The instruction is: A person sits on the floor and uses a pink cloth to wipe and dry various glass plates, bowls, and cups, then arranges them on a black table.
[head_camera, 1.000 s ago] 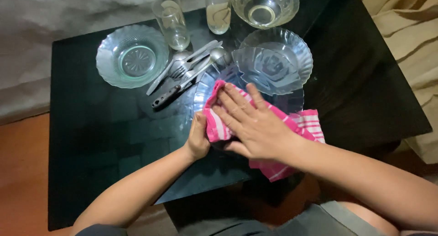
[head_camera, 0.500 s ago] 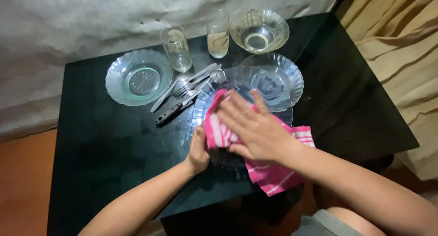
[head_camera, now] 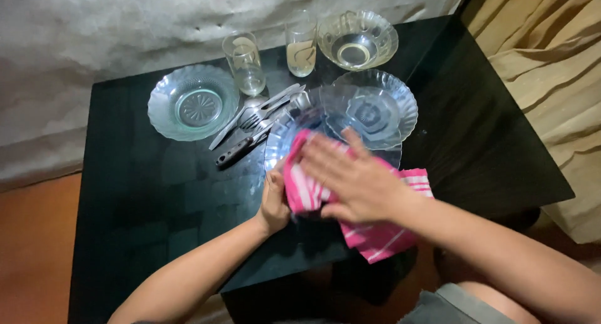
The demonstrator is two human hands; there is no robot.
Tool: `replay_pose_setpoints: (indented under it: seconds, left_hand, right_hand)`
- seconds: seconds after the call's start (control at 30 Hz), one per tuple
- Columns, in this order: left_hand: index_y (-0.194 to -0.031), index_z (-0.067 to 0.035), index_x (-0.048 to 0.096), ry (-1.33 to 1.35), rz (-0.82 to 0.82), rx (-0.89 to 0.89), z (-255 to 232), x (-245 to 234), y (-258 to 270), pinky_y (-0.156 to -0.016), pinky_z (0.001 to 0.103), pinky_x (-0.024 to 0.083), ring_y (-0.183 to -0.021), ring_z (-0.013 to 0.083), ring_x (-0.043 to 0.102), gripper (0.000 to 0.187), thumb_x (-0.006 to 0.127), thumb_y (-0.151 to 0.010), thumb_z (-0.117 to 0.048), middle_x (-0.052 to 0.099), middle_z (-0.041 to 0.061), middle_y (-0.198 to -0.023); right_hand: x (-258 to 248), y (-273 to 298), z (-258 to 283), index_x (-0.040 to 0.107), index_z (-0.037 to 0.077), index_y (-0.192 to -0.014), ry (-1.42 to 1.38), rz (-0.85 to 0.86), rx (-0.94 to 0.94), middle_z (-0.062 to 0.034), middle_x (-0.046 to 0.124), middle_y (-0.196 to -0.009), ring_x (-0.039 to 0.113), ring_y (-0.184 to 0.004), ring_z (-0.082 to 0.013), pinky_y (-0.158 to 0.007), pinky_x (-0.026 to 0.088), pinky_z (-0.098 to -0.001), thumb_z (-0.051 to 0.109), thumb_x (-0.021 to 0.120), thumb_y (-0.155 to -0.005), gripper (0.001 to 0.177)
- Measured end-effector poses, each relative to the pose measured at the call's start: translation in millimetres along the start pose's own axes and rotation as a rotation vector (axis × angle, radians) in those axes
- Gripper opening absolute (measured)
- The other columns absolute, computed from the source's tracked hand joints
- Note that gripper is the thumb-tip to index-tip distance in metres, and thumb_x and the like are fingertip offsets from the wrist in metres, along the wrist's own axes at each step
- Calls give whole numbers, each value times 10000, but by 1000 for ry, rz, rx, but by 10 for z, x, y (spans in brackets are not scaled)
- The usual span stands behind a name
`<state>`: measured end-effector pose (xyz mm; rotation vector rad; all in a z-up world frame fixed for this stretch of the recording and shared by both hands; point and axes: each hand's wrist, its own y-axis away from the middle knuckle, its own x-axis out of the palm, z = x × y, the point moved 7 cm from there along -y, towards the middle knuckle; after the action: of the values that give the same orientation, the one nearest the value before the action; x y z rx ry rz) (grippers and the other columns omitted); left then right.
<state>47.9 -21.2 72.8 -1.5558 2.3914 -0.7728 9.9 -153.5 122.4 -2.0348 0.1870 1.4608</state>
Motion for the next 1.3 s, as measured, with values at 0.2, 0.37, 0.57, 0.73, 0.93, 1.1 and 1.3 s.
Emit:
replay_pose_setpoints:
  seconds: [0.2,0.37,0.57,0.73,0.93,1.1,1.3]
  left_hand:
    - [-1382,33,454,381,-103,-222,150,-11,35,-714,281,647,-864,272,778,858,230,-1002,-703,753,290,-1035]
    - [-1397,19,431,434,-165,-317,314,-105,83,-658,291,656,-812,234,780,912,307,-949,-766,766,239,-982]
    - [-1395,2,432,424,-186,-221,216,-45,19,-678,320,649,-844,276,782,791,251,-1014,-667,755,288,-1020]
    - [-1393,-5,457,371,-204,-190,250,-87,41,-635,294,645,-840,298,778,800,265,-1008,-679,756,283,-988]
    - [-1410,-55,437,343,-191,-242,208,-91,59,-702,300,647,-887,281,776,821,260,-981,-732,754,261,-1044]
    - [-1424,-17,430,360,-202,-231,274,-88,54,-688,306,649,-856,289,785,853,286,-967,-724,758,282,-1020]
    - [-1425,-69,425,339,-227,-268,416,-188,124,-661,262,647,-804,192,780,873,274,-943,-781,765,168,-985]
  right_hand:
    - [-197,373,-634,478,-34,-1550,239,72,385,-287,330,-1691,166,-1593,-469,-1201,-6,-729,658,431,-972,903]
    - [55,418,-209,384,20,-1559,39,106,196,-214,317,-1670,248,-1571,-384,-1248,84,-659,652,389,-959,872]
    - [-221,397,-301,559,40,-1447,346,121,205,-174,549,-1525,415,-1504,-354,-1243,202,-613,575,423,-950,743]
    - [-142,379,0,627,14,-1325,146,74,138,-208,614,-1396,519,-1382,-376,-1144,347,-555,488,465,-970,614]
    - [-276,372,-242,666,67,-1290,260,55,147,-137,654,-1353,555,-1323,-333,-1118,355,-527,462,484,-937,560]
    - [-120,387,-83,654,65,-1307,171,16,141,-159,644,-1354,570,-1281,-353,-1086,390,-529,484,457,-957,580]
    - [-96,258,59,538,50,-1462,127,12,105,-175,512,-1551,474,-1430,-362,-1171,327,-547,444,490,-977,627]
